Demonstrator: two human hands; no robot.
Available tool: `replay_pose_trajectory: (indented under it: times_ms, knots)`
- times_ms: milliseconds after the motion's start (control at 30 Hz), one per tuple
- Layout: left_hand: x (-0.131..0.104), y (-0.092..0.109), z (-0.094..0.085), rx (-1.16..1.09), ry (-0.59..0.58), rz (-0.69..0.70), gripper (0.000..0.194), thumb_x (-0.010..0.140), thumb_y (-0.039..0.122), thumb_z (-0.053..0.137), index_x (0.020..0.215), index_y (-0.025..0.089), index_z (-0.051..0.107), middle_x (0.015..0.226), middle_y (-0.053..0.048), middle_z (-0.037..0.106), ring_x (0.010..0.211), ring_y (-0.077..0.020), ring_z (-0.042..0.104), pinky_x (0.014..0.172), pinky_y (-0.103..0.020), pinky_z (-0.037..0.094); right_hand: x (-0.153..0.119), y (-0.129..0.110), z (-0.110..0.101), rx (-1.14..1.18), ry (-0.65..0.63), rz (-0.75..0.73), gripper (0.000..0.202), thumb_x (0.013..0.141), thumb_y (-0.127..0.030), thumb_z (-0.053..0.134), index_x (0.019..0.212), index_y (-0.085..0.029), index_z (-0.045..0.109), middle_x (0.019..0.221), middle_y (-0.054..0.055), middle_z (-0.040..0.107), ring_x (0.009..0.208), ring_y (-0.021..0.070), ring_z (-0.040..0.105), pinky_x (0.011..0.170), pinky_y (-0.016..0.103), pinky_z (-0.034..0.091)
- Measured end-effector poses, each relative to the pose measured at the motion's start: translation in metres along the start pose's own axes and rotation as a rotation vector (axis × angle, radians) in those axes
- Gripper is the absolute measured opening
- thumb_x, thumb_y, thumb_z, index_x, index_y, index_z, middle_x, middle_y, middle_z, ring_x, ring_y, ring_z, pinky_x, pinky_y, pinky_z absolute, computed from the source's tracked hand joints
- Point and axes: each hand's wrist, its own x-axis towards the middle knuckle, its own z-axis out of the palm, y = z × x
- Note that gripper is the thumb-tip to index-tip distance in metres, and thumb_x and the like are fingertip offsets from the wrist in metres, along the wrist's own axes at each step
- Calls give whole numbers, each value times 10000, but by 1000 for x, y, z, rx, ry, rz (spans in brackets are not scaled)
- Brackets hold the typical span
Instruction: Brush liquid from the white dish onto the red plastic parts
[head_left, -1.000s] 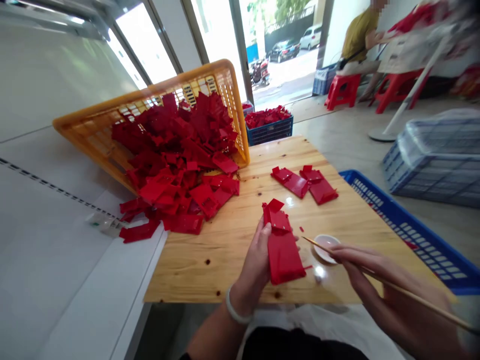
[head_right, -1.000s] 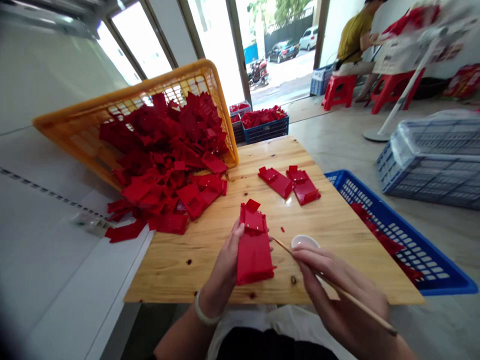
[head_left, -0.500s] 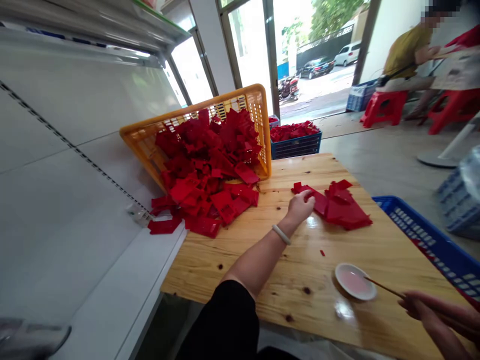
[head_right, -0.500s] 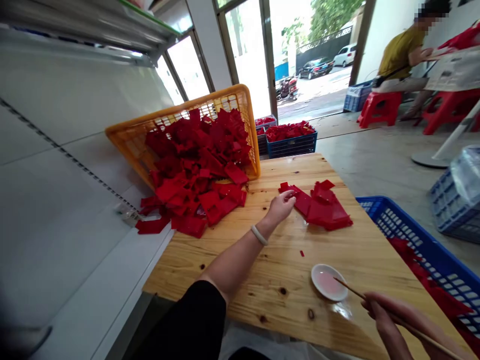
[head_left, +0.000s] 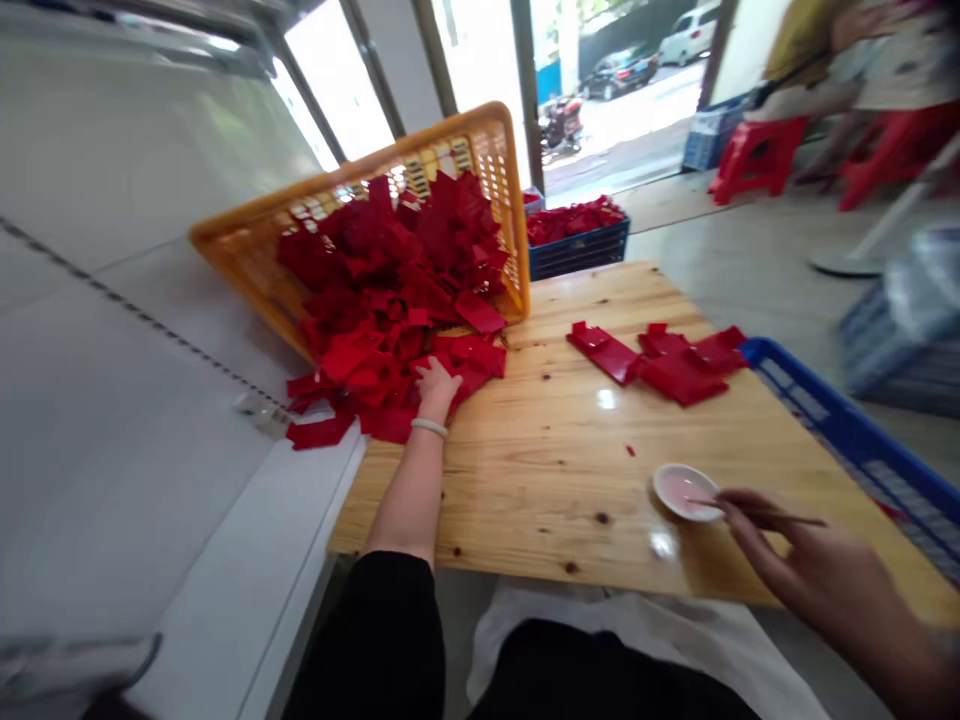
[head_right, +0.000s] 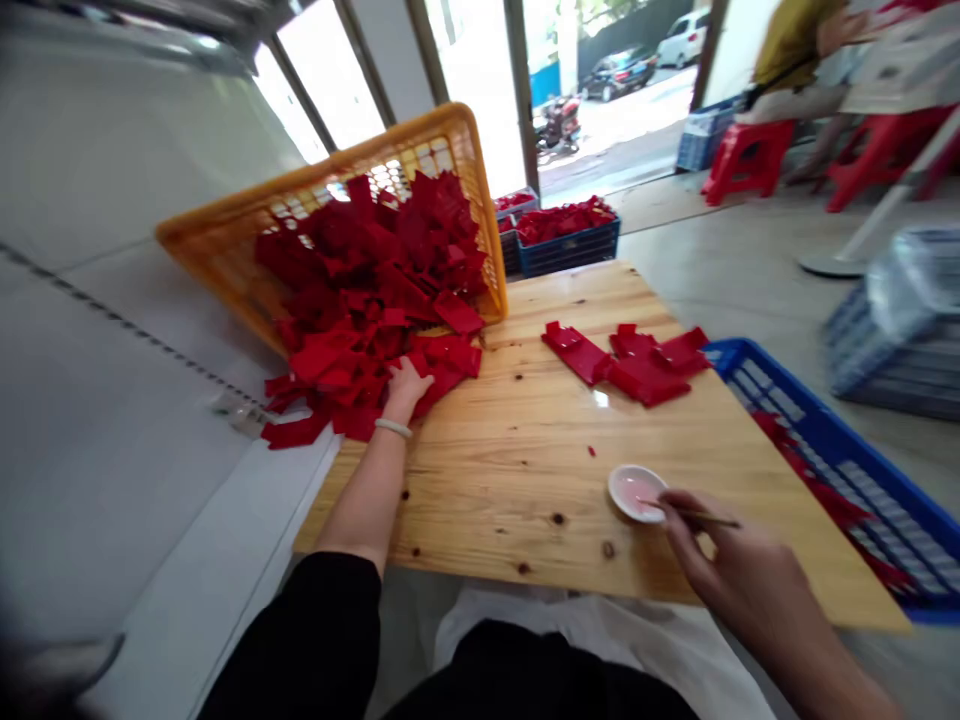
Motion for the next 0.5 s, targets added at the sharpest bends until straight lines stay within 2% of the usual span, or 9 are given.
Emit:
replay_pose_trajectory:
  times_ms: [67, 167, 267, 333, 400, 500]
  knots:
    - [-3, -1, 2, -50, -25, 32, 729, 753, 208, 887, 1398, 123, 558, 1661, -317, 371, 1508, -495, 457, 1224, -624, 399, 5, -16, -1, -106, -32, 11, 249, 950, -441, 657, 960, -235, 798, 897, 51, 830, 665, 254, 788, 588, 334, 606]
    - [-10, -9, -3, -209, -22, 123, 618, 714, 117, 810, 1289, 183, 593, 1644, -228, 420, 1523, -418, 463, 1277, -550, 364, 9, -25, 1, -117, -45, 91, 294, 985, -464, 607, 988, -221, 772, 933, 69, 831, 784, 269, 818, 677, 343, 631]
    - [-22, -21, -16, -440, -2, 175, 613, 750, 175, 710, 1337, 247, 548, 1568, -129, 535, 1476, -300, 531, 1222, -444, 464, 10, -23, 1, -99, -46, 139, 327, 995, -498, 599, 982, -210, 753, 877, 72, 819, 731, 257, 808, 647, 330, 626]
    - [-34, -29, -25, -581, -25, 168, 609, 810, 264, 610, 1410, 264, 504, 1428, -100, 656, 1337, -266, 653, 1118, -442, 562, 10, -21, -2, -83, -47, 156, 353, 1002, -515, 586, 985, -197, 739, 852, 78, 810, 701, 248, 803, 614, 317, 627]
    - [-51, -34, -31, -768, -111, 141, 572, 856, 346, 498, 1418, 243, 529, 1264, -100, 745, 1172, -277, 744, 1015, -489, 626, 12, -22, -6, -70, -51, 171, 363, 1005, -512, 569, 982, -188, 731, 847, 83, 806, 681, 244, 800, 586, 311, 627]
    - [-85, -36, -29, -1237, -378, 12, 546, 874, 408, 471, 1345, 191, 642, 1124, -126, 802, 1098, -325, 774, 966, -555, 646, 16, -28, -16, -65, -111, 160, 318, 980, -479, 582, 949, -209, 749, 866, 69, 810, 727, 248, 807, 628, 316, 632]
